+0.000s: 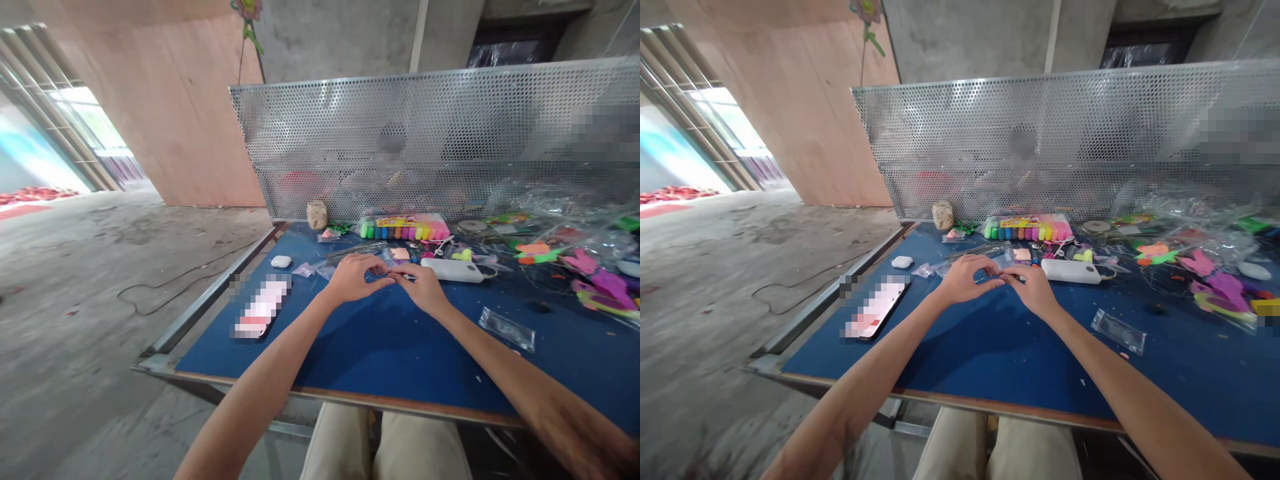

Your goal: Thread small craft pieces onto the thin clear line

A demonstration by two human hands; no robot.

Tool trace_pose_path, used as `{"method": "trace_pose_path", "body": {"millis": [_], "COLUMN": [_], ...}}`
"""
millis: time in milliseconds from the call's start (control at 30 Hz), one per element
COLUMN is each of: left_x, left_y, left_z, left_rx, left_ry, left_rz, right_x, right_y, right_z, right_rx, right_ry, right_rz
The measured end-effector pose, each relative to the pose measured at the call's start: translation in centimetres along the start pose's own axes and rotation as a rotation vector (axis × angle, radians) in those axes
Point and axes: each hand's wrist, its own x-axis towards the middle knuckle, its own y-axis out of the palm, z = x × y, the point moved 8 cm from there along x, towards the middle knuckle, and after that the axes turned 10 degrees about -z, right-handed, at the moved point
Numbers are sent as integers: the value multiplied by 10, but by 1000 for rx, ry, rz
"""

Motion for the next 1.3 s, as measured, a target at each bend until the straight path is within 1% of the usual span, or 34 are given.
{"method": "trace_pose_path", "body": {"millis": [100,267,433,567,633,700,800,1000,1100,1300], "left_x": [0,1,-1,-2,-2,-2,-2,-3,-2,0], "left_y": [0,-1,3,6,7,7,7,6,7,9], "left_z": [0,7,16,19,18,17,17,21,20,18], "left_rx": [-65,-89,-126,-93,-91,-100,-118,-176,-214,-251], "left_ry": [-31,-107,-211,-269,-274,-272,-275,-311,-280,-219], "left_rz": [-8,-69,-79,-75,-70,-80,-94,-143,-147,-110], "right_x": [-1,-2,-2,-1,-1,-1,-1,0,0,-1], "right_y": [-2,-2,-1,1,1,0,-2,-5,-7,-5], "right_z": [6,12,14,13,11,11,12,16,17,17], "right_rx": [-27,-77,-89,-60,-56,-60,-66,-50,-53,-51], "right_ry": [-89,-187,-202,-175,-143,-122,-111,-84,-69,-59], "right_rz": [-16,-76,-67,-18,-6,-22,-53,-75,-98,-57]}}
